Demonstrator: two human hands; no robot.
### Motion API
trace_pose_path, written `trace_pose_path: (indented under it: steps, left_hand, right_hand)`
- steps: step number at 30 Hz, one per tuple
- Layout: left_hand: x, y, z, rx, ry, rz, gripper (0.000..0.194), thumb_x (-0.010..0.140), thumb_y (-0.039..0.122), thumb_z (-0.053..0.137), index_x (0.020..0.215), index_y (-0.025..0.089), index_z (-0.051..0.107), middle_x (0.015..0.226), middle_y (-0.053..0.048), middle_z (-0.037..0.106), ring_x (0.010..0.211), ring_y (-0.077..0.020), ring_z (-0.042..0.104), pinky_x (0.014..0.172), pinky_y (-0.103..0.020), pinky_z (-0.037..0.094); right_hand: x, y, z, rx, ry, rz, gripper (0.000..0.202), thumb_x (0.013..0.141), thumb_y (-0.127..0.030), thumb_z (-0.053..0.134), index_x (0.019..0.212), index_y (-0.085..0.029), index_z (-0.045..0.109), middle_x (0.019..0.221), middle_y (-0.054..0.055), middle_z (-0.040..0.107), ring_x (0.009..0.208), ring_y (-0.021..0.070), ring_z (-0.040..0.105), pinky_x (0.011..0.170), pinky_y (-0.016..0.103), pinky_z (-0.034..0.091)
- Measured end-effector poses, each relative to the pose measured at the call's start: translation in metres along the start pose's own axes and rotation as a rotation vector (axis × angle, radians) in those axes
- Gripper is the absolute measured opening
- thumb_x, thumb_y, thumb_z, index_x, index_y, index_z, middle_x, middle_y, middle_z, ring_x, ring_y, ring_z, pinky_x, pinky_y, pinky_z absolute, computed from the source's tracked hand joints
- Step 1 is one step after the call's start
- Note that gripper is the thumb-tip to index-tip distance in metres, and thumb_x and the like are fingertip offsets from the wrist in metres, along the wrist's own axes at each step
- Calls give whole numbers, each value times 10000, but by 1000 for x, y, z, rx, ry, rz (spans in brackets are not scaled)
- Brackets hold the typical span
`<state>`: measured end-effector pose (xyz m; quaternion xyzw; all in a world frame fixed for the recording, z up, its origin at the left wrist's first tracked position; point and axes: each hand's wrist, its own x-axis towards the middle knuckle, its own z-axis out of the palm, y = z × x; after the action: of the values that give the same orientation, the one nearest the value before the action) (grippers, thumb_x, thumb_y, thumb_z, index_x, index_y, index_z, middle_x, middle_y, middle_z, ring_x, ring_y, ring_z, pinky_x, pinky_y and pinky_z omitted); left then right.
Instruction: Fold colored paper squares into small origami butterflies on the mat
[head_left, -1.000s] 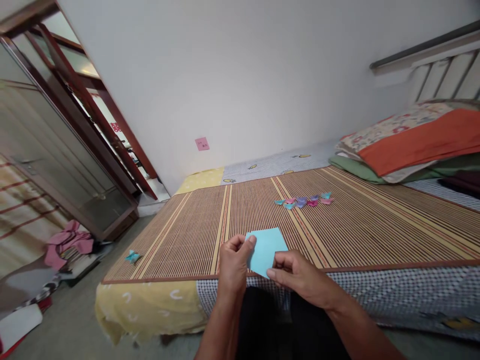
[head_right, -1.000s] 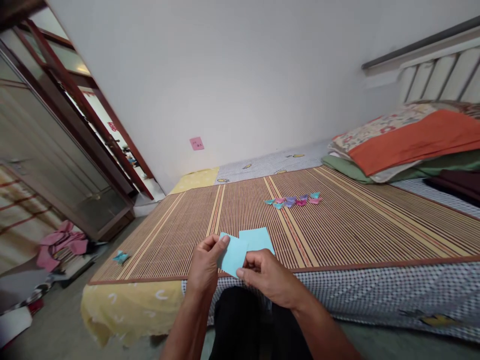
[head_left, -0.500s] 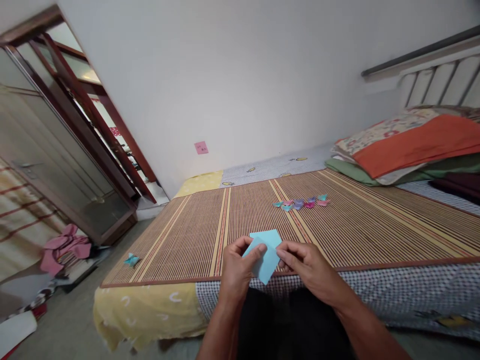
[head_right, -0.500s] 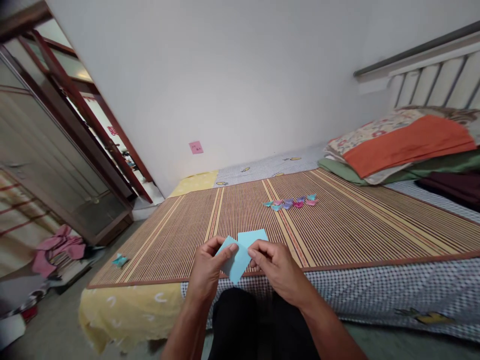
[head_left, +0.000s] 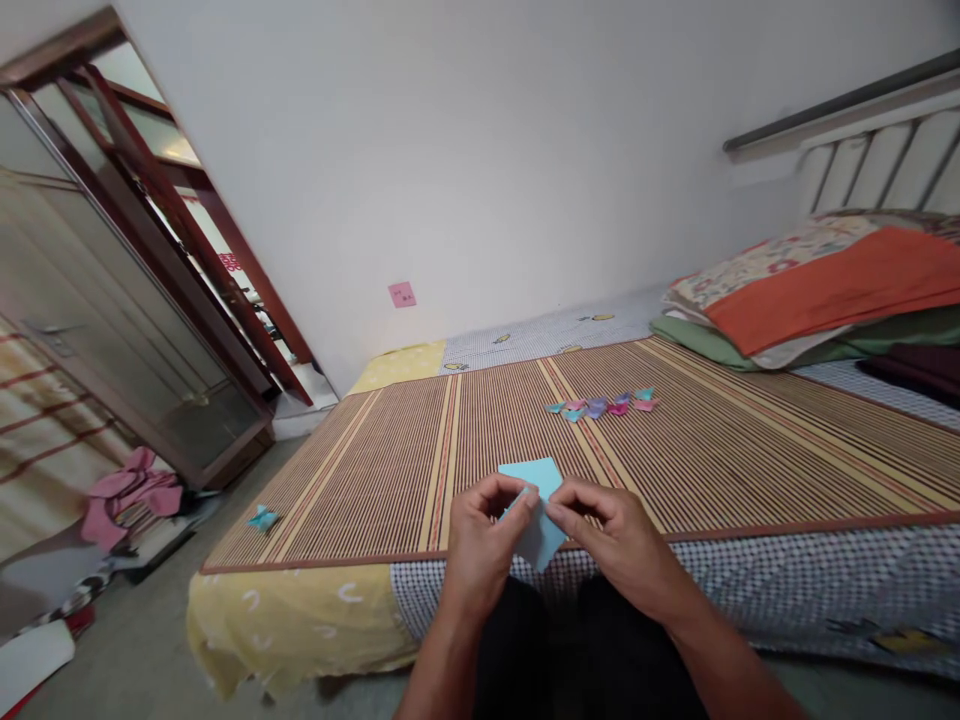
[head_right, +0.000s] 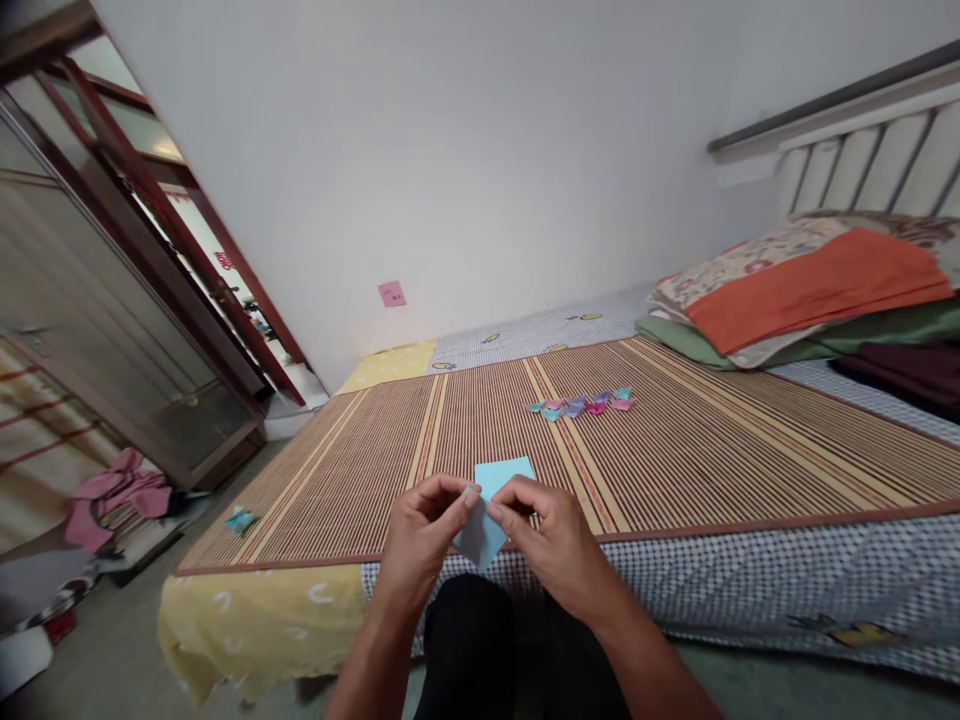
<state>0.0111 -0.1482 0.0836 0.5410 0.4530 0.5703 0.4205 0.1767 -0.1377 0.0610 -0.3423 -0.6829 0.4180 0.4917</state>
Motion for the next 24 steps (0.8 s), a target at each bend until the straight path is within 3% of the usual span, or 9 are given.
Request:
trace_pose_path:
  steps: [5, 12, 18, 24]
  left_hand:
    - [-1, 2, -3, 44, -22, -8, 314, 784, 438, 777, 704, 139, 727, 632, -16, 622, 583, -123, 509, 552, -223, 390]
    - [0, -1, -2, -2, -94, -102, 430, 716, 538, 809, 646, 141, 659, 581, 5, 560, 520, -104, 455, 501, -219, 348]
    - [5, -6, -9, -23, 22, -83, 434, 685, 545, 824, 673, 145, 655, 582, 12, 573, 519, -105, 475, 501, -213, 360]
    - [6, -9, -8, -28, -57, -131, 433, 663, 523, 846, 641, 135, 656, 570, 2, 584, 505, -101, 477, 484, -209, 352]
  right_hand:
    - [-1, -1, -1, -105, 14, -66, 262, 942, -355, 614, 730, -204, 649, 691, -1, 592, 654, 165, 548, 617, 282, 424]
    - [-1, 5, -2, 18, 32, 40, 303, 939, -428, 615, 744, -198, 645, 640, -16, 553, 588, 150, 508, 540, 265, 415]
    - [-2, 13, -11, 51, -23, 99, 336, 935, -462, 621, 734, -193, 650, 687, 0, 586, 657, 169, 552, 630, 289, 487]
    - [3, 9, -8, 92, -55, 116, 362, 930, -502, 623, 762, -182, 649, 695, -9, 563, 657, 153, 521, 606, 269, 426]
